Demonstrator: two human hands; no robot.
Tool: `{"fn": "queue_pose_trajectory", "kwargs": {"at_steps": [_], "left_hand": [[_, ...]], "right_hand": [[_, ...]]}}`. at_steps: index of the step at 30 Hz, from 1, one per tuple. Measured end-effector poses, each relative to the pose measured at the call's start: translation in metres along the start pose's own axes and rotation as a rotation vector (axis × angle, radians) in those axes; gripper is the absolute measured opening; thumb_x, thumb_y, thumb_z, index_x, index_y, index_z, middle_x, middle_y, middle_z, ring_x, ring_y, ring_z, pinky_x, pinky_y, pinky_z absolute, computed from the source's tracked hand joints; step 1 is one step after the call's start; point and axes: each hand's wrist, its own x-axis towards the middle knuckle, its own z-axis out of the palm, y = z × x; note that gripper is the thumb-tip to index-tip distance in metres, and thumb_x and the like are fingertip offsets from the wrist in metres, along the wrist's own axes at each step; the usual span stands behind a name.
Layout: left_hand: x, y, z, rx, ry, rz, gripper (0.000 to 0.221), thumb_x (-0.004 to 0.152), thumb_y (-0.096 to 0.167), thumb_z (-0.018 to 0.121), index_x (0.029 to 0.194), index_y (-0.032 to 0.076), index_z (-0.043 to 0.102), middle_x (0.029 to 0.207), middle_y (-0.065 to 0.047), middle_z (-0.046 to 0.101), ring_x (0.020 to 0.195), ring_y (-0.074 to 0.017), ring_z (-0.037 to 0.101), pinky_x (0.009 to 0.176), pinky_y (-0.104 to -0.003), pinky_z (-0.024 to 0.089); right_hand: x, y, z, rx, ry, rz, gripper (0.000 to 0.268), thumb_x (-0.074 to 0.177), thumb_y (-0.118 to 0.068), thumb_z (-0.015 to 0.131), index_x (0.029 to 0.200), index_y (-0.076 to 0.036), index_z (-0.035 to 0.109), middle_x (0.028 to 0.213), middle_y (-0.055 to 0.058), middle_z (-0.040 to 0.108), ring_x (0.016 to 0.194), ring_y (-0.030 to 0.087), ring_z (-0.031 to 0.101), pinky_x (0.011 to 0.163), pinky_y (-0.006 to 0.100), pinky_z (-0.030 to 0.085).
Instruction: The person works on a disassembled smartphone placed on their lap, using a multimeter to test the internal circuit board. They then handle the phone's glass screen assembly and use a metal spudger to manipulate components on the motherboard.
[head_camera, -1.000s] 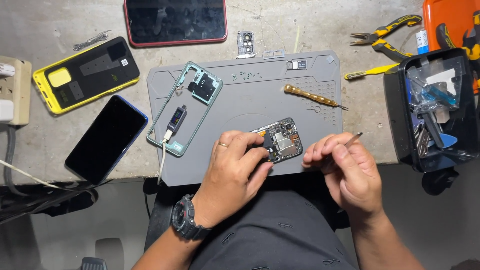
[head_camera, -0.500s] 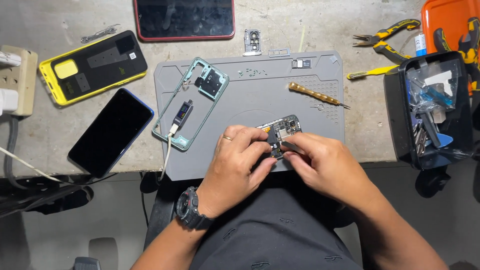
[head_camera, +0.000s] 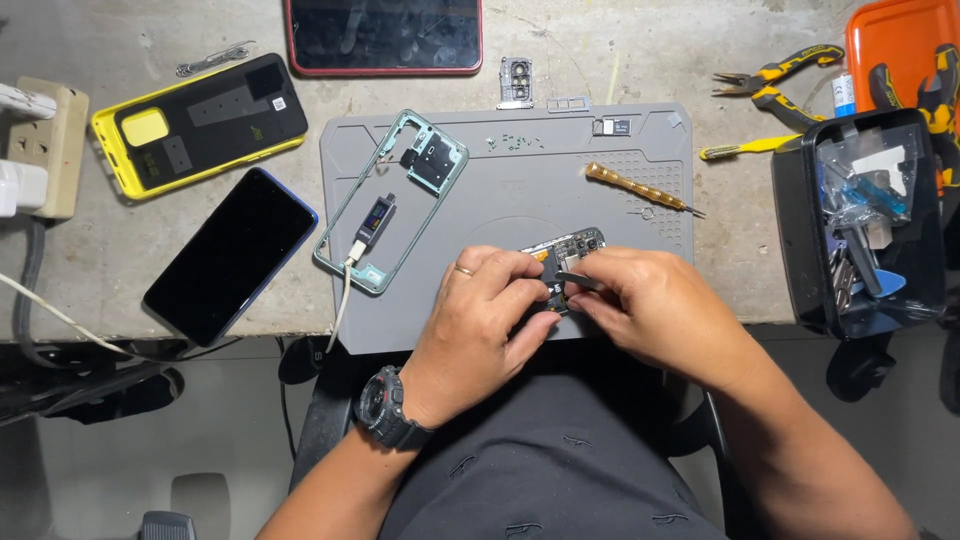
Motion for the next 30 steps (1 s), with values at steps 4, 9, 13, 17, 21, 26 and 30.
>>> {"fn": "queue_pose_trajectory", "kwargs": {"at_steps": [4, 9, 13, 17, 21, 26, 30], "left_hand": [[0.0, -0.001, 0.001, -0.013, 0.008, 0.014, 0.019, 0.101, 0.017, 0.09, 0.109, 0.008, 0.075, 0.129, -0.008, 0.073, 0.117, -0.0359, 0.066, 0.098, -0.047, 0.052], [-0.001, -0.001, 0.002, 0.016, -0.002, -0.001, 0.017, 0.102, 0.02, 0.089, 0.109, 0.01, 0.076, 0.13, -0.006, 0.072, 0.118, -0.0339, 0.066, 0.097, -0.046, 0.051], [0.0, -0.001, 0.001, 0.012, -0.009, -0.008, 0.019, 0.101, 0.02, 0.09, 0.109, 0.01, 0.076, 0.13, -0.006, 0.072, 0.118, -0.0338, 0.065, 0.097, -0.046, 0.051], [0.0, -0.001, 0.001, 0.004, -0.005, 0.002, 0.019, 0.101, 0.018, 0.091, 0.108, 0.009, 0.076, 0.13, -0.007, 0.072, 0.117, -0.0345, 0.065, 0.098, -0.046, 0.051], [0.001, -0.002, 0.0, -0.022, 0.001, 0.002, 0.019, 0.102, 0.017, 0.09, 0.109, 0.008, 0.076, 0.129, -0.007, 0.073, 0.116, -0.0346, 0.065, 0.099, -0.046, 0.051], [0.001, -0.002, -0.002, -0.042, 0.004, 0.015, 0.021, 0.101, 0.014, 0.091, 0.111, 0.006, 0.074, 0.131, -0.008, 0.072, 0.116, -0.0365, 0.065, 0.1, -0.048, 0.053], [0.002, -0.001, -0.002, -0.012, -0.002, 0.008, 0.02, 0.101, 0.017, 0.091, 0.109, 0.008, 0.074, 0.13, -0.007, 0.072, 0.116, -0.035, 0.065, 0.097, -0.047, 0.052]], "right_hand": [[0.001, 0.002, 0.0, 0.008, -0.01, 0.026, 0.006, 0.105, -0.022, 0.079, 0.11, -0.018, 0.079, 0.088, 0.001, 0.077, 0.074, 0.025, 0.071, 0.069, 0.042, 0.051], [0.002, 0.006, 0.002, -0.093, -0.1, 0.043, 0.011, 0.103, -0.023, 0.077, 0.104, -0.017, 0.069, 0.098, 0.002, 0.082, 0.088, 0.033, 0.078, 0.073, 0.049, 0.055], [0.001, 0.007, 0.002, -0.078, -0.087, 0.04, 0.012, 0.102, -0.022, 0.079, 0.109, -0.017, 0.071, 0.099, 0.001, 0.083, 0.089, 0.032, 0.078, 0.074, 0.048, 0.055], [-0.002, 0.009, 0.003, 0.011, -0.036, 0.018, 0.012, 0.103, -0.019, 0.078, 0.113, -0.016, 0.073, 0.099, -0.001, 0.083, 0.086, 0.028, 0.078, 0.073, 0.044, 0.054], [-0.009, 0.021, 0.0, 0.154, -0.024, 0.057, 0.016, 0.101, -0.018, 0.081, 0.116, -0.016, 0.075, 0.107, -0.004, 0.092, 0.084, 0.014, 0.083, 0.078, 0.033, 0.059], [-0.014, 0.013, -0.004, 0.16, -0.011, 0.175, 0.007, 0.102, -0.019, 0.078, 0.108, -0.02, 0.08, 0.089, -0.005, 0.085, 0.067, 0.012, 0.066, 0.068, 0.031, 0.052], [-0.01, 0.005, 0.004, 0.147, 0.025, 0.014, 0.003, 0.105, -0.016, 0.076, 0.107, -0.017, 0.078, 0.09, -0.003, 0.081, 0.071, 0.017, 0.07, 0.068, 0.034, 0.052]]}}
